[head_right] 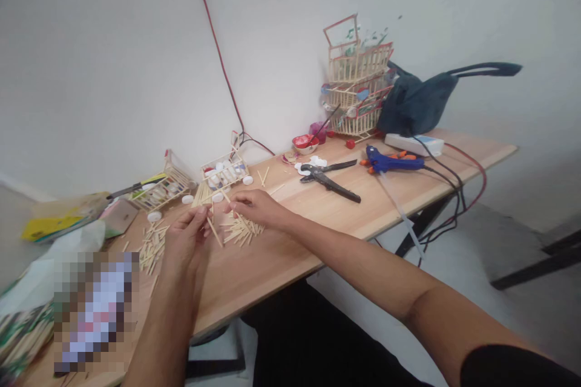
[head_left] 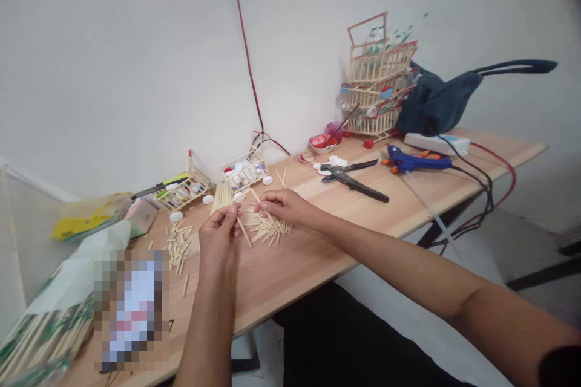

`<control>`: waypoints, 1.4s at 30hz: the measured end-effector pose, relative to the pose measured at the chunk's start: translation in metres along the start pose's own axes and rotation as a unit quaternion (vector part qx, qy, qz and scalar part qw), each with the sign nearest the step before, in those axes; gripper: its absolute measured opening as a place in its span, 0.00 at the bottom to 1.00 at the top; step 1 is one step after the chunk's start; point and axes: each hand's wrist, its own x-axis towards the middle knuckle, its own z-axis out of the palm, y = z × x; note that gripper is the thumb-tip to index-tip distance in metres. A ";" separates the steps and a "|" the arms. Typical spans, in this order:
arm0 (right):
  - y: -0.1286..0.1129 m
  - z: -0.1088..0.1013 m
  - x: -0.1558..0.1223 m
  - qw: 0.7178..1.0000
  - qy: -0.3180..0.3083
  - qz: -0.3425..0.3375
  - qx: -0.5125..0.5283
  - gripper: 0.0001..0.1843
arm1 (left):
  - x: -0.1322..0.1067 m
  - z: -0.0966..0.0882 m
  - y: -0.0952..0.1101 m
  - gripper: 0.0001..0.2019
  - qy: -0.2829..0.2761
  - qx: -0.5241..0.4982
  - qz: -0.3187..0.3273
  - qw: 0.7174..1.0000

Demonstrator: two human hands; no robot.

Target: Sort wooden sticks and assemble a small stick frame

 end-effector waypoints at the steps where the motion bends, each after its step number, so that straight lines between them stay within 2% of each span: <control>1: 0.000 0.000 0.000 1.000 0.000 -0.001 -0.003 0.12 | 0.000 0.000 0.000 0.18 0.000 0.000 0.001 1.000; 22: 0.001 0.000 0.000 1.000 -0.001 -0.014 -0.011 0.13 | 0.003 -0.004 -0.005 0.18 -0.017 -0.001 -0.002 1.000; 42: 0.001 0.000 0.000 1.000 0.003 -0.011 -0.016 0.13 | 0.003 -0.003 -0.004 0.18 -0.010 -0.002 -0.002 1.000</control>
